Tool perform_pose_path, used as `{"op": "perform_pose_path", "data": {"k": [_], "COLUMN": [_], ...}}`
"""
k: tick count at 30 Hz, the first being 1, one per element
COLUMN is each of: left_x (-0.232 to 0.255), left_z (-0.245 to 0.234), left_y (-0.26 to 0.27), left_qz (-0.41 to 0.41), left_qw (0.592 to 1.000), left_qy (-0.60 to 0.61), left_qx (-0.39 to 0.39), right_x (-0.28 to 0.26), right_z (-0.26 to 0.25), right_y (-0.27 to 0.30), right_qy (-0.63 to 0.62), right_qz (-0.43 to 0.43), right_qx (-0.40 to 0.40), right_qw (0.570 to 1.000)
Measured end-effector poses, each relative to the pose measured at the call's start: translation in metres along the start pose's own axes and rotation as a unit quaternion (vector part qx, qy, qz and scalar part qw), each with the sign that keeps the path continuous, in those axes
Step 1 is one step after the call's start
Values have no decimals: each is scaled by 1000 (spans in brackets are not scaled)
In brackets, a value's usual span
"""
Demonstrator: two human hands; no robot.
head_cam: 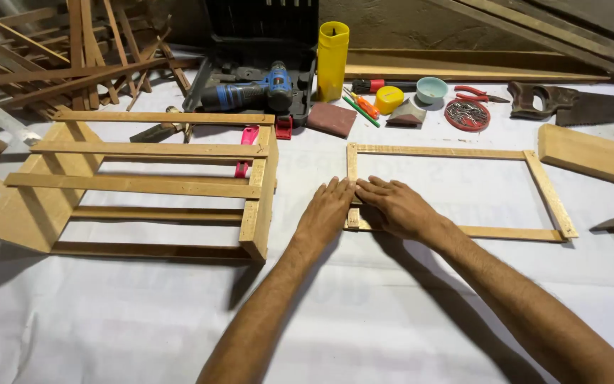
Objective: The person assembles a rectangular wooden frame on a workbench. They position thin wood strips, pick nails from a container, hammer the nails into the frame joints, measure the frame with a tape measure, and press the strips into place while adding a center crossbar.
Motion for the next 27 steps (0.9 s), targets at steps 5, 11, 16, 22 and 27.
{"op": "perform_pose_path", "data": {"k": [5, 11, 16, 22, 27], "left_x": [29, 45, 34, -1, -22], "left_z": [-22, -42, -35, -18, -12], "left_y": [36, 32, -2, -44, -65], "left_qz": [28, 11, -26, -120, -149], "left_qw": [998, 988, 987, 987, 981], "left_qy": [-20, -70, -72, 6, 7], "left_qx": [-50, -139, -145, -102, -125], "right_x": [-15, -17, 11, 48, 57], "right_z": [14, -3, 2, 10, 13], "right_y": [37, 36, 15, -27, -48], "right_qy": [16, -10, -19, -3, 14], "right_qz": [-30, -30, -31, -9, 37], "right_qx": [-14, -45, -31, -23, 7], "right_qw": [999, 998, 999, 1000, 999]}}
Point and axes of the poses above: each hand's wrist, its own y-axis away from the middle knuckle, its own z-axis out of the palm, x = y × z, the point moved 5 cm from there along -y, towards the middle knuckle, and after that the axes turned 2 degrees about y, right-handed, at the moved point
